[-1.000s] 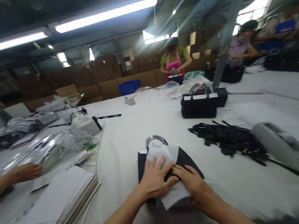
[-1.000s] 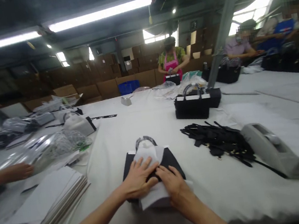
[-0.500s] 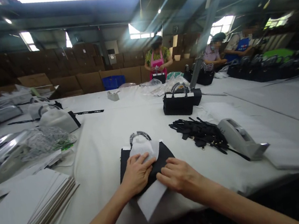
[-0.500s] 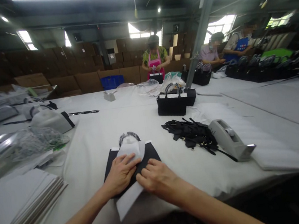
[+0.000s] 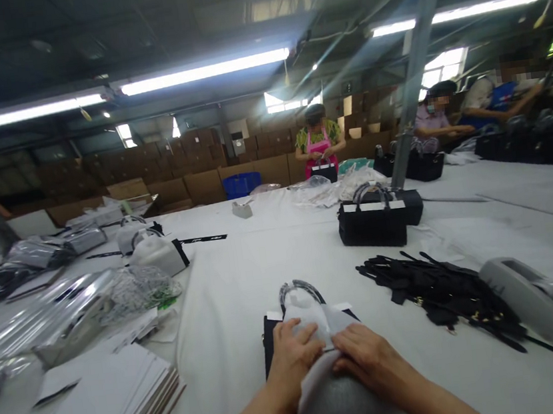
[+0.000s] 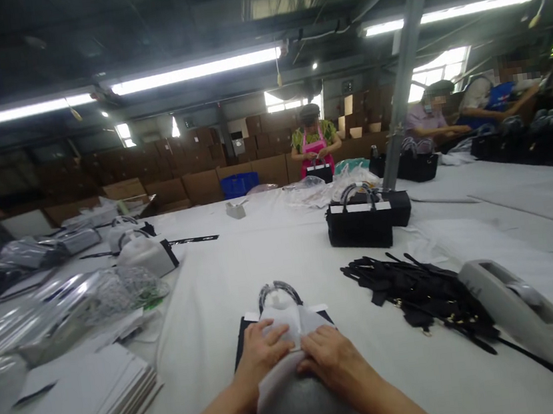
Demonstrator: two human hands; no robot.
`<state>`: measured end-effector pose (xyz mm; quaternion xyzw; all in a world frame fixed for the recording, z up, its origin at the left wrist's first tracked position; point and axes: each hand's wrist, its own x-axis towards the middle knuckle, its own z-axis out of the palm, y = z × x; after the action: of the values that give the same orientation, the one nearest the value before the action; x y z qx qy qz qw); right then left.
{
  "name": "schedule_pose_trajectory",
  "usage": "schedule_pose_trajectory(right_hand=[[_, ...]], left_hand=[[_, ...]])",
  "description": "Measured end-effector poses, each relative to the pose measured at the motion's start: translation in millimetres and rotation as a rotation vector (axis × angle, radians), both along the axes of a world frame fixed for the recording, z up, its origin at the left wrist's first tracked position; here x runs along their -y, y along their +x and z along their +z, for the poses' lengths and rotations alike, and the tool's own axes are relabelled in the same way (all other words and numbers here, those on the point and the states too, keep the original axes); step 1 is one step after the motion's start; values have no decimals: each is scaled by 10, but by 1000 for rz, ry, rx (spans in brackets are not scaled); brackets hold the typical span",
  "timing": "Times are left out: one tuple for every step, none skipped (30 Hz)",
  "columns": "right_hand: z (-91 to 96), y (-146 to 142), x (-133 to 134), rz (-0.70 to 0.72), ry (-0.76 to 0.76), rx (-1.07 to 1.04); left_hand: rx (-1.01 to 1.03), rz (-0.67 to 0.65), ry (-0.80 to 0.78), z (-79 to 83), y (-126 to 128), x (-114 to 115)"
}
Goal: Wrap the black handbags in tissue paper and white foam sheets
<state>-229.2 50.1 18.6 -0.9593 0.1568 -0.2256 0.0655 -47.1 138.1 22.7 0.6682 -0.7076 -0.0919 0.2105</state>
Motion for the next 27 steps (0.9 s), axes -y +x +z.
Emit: schedule_pose_trajectory(right_hand=[[-15, -17, -7, 15, -2, 29], [-27, -29, -12, 28, -9, 61], [-36, -38, -16, 33, -19, 93], [-45, -44, -17, 34, -30, 120], [-54, -48, -17, 32, -41, 137], [-64, -50, -14, 29, -53, 147], [-74, -51, -10, 31, -67, 150], [-86, -51, -4, 33, -79, 148], [-97, -49, 4, 33, -91, 145], [-107, -43, 13, 30, -102, 140], [-115, -33, 23, 21, -115, 131], [-119, -16, 34, 9, -128, 110], [-118, 9, 46, -4, -142, 75], [-110, 42, 58, -16, -154, 26], [-94, 82, 71, -27, -160, -33], [-69, 127, 85, -36, -158, -98], [-35, 172, 100, -45, -148, -158], [10, 212, 118, -54, -125, -207], [62, 242, 140, -56, -87, -242], [121, 256, 166, -50, -32, -264], [182, 253, 198, -36, 41, -273], [243, 231, 233, -14, 129, -274], [301, 193, 270, 15, 227, -269], [353, 145, 307, 49, 323, -262], [398, 93, 341, 79, 413, -254], [436, 46, 371, 99, 492, -246], [466, 10, 395, 114, 556, -245]], left_hand=[[-25, -54, -1, 8, 21, -28], [-61, -110, 13, 25, 47, -64], [-107, -155, 38, 50, 77, -107], [-159, -179, 75, 79, 112, -156], [-206, -186, 117, 110, 151, -210], [-244, -184, 159, 140, 193, -266], [-269, -184, 199, 165, 238, -320], [-282, -196, 237, 185, 282, -371], [-286, -220, 267, 199, 321, -415], [-283, -254, 290, 208, 351, -451], [-275, -286, 307, 212, 369, -478], [-265, -303, 318, 212, 373, -495], [-258, -302, 316, 209, 364, -501], [-261, -272, 292, 202, 344, -497], [-273, -219, 250, 191, 314, -484], [-285, -157, 200, 176, 279, -463], [-291, -92, 151, 159, 243, -439], [-283, -29, 111, 138, 208, -412], [-260, 24, 87, 115, 178, -388], [-227, 66, 74, 90, 154, -367], [-196, 93, 67, 65, 137, -351], [-179, 114, 60, 42, 126, -341], [-180, 128, 54, 20, 122, -335], [-192, 132, 52, 3, 121, -332], [-209, 131, 51, -10, 124, -331], [-227, 132, 51, -17, 130, -330], [-240, 133, 51, -18, 138, -329]])
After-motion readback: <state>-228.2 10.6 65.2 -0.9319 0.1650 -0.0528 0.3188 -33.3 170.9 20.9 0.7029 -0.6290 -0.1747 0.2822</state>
